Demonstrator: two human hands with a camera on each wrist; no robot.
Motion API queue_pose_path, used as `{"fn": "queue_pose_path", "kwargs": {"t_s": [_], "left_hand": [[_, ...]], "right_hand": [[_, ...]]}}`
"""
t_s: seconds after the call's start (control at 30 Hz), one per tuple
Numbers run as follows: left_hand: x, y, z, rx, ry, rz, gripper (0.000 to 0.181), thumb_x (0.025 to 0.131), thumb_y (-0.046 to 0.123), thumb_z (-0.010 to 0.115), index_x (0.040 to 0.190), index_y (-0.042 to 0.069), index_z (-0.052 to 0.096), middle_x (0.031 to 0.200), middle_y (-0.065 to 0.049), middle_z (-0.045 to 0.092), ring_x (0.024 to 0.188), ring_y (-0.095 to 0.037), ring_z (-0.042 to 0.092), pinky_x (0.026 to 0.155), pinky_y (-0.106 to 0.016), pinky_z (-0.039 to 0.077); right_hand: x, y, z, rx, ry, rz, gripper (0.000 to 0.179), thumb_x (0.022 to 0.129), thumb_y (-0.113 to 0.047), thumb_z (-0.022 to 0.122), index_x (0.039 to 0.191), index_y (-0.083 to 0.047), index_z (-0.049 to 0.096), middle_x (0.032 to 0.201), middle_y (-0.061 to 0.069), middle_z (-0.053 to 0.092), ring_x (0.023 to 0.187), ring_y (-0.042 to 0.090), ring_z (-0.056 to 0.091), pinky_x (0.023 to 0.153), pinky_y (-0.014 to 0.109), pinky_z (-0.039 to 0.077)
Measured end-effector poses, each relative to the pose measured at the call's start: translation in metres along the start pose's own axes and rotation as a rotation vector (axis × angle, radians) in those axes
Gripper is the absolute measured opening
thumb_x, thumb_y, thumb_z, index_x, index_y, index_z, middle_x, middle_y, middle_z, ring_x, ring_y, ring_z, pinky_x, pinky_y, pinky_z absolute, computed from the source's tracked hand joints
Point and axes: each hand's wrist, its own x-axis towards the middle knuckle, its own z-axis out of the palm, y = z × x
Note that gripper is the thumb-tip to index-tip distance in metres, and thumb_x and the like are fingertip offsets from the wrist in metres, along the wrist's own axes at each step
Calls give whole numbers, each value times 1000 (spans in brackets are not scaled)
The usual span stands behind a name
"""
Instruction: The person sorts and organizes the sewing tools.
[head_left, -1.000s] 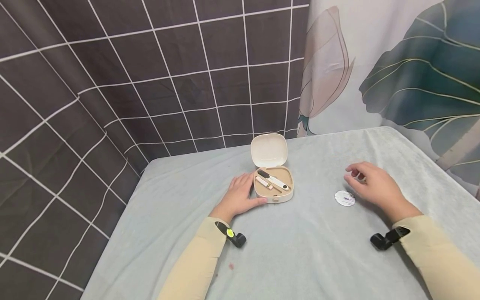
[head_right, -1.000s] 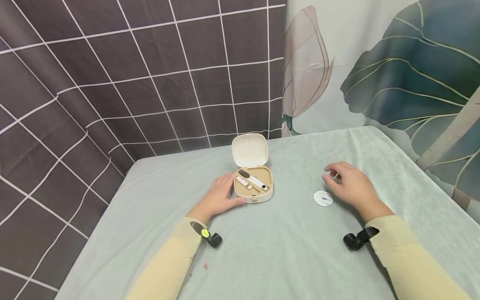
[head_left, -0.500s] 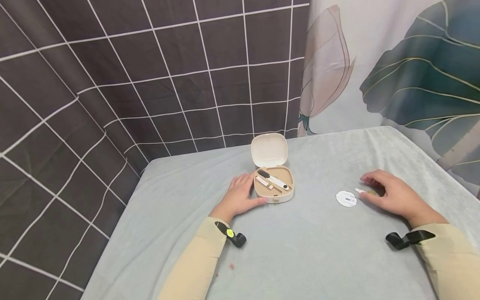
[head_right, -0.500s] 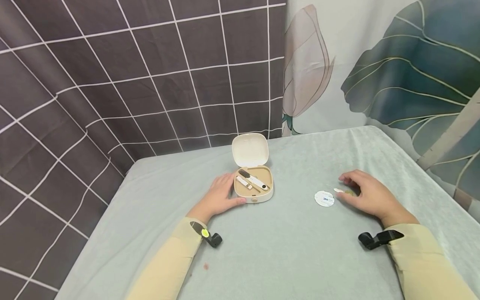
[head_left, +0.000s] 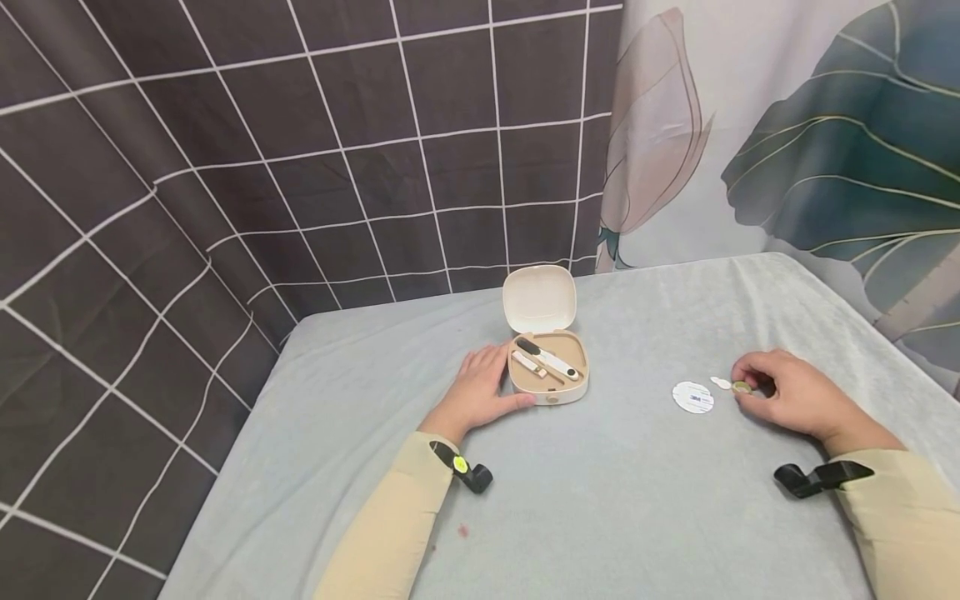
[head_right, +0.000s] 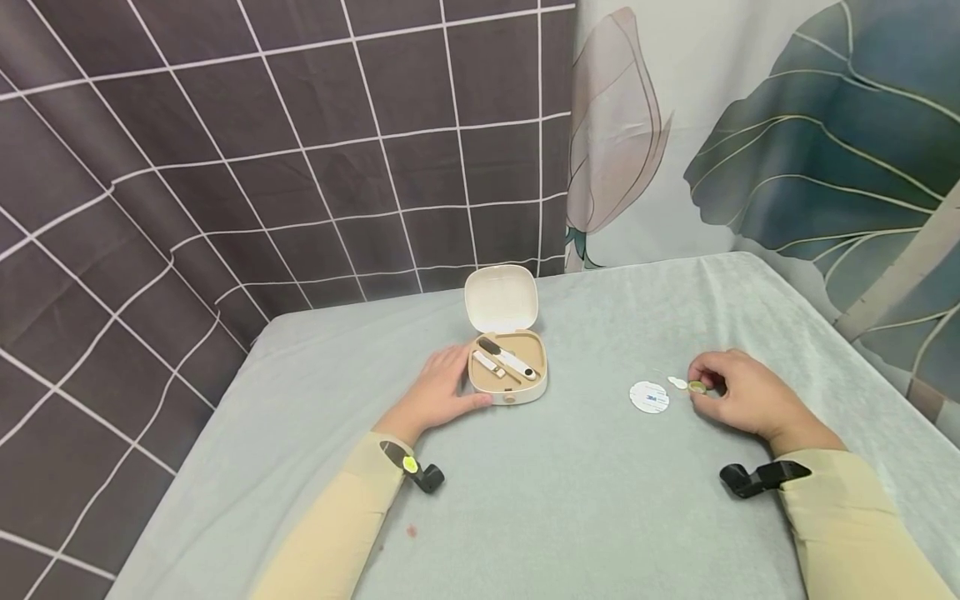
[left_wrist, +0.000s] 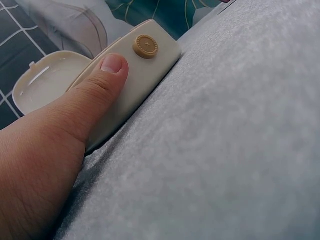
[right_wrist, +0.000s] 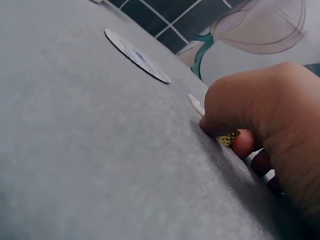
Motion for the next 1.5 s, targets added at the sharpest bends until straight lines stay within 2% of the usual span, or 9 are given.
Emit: {"fn": "queue_pose_path", "kwargs": {"t_s": [0.43,0.6,0.77,0.93,1.1,1.33,1.5], "left_hand": [[0,-1,1,-10,-4,4,104,86,73,61,164,20,16,165,-5,30,152,-29,23,125,-49,10],[0,1,1,-15,-4,8,104,86,72,61,163,18,17,164,-6,30,152,-29,23,125,-49,9],[1,1,2,-11,-5,9,104,86,72,61,163,18,17,164,-7,31,152,-29,24,125,-47,9],[1,0,3,-8,4,3,104,86,72,61,163,18,17,164,-9,31,152,-29,25,125,-48,10],[-1,0,1,-11,-1,-6,104,86,73,61,163,19,16,164,-8,30,152,-28,24,125,-49,9],[-1,-2,2,-9,2,2,105,86,74,60,163,19,16,165,-6,30,152,-28,24,125,-48,9],[0,-1,0,-8,-9,-6,105,86,73,60,163,17,17,164,-7,30,152,-29,23,125,-48,9]], "right_hand": [[4,-4,-6,2,-29,46,31,65,-4,80,77,-25,61,72,-16,49,70,0,43,62,17,31],[16,-13,-17,-44,-39,54,28,66,-7,79,81,-22,62,76,-13,51,71,2,46,63,19,35],[34,-27,-21,-63,-47,18,24,70,-7,77,85,-20,63,81,-11,55,75,5,48,67,20,38],[56,-45,-11,-23,-40,-65,24,70,-6,75,87,-20,64,82,-12,55,77,6,49,68,21,40],[82,-69,8,10,-57,-149,23,70,-7,74,88,-18,64,81,-11,54,77,7,50,68,27,43],[113,-103,28,81,-102,-159,20,72,-8,71,90,-15,65,84,-5,59,81,12,54,73,36,48],[128,-122,41,132,-125,-162,19,74,-9,70,93,-13,68,87,-3,63,84,15,58,77,39,50]]}}
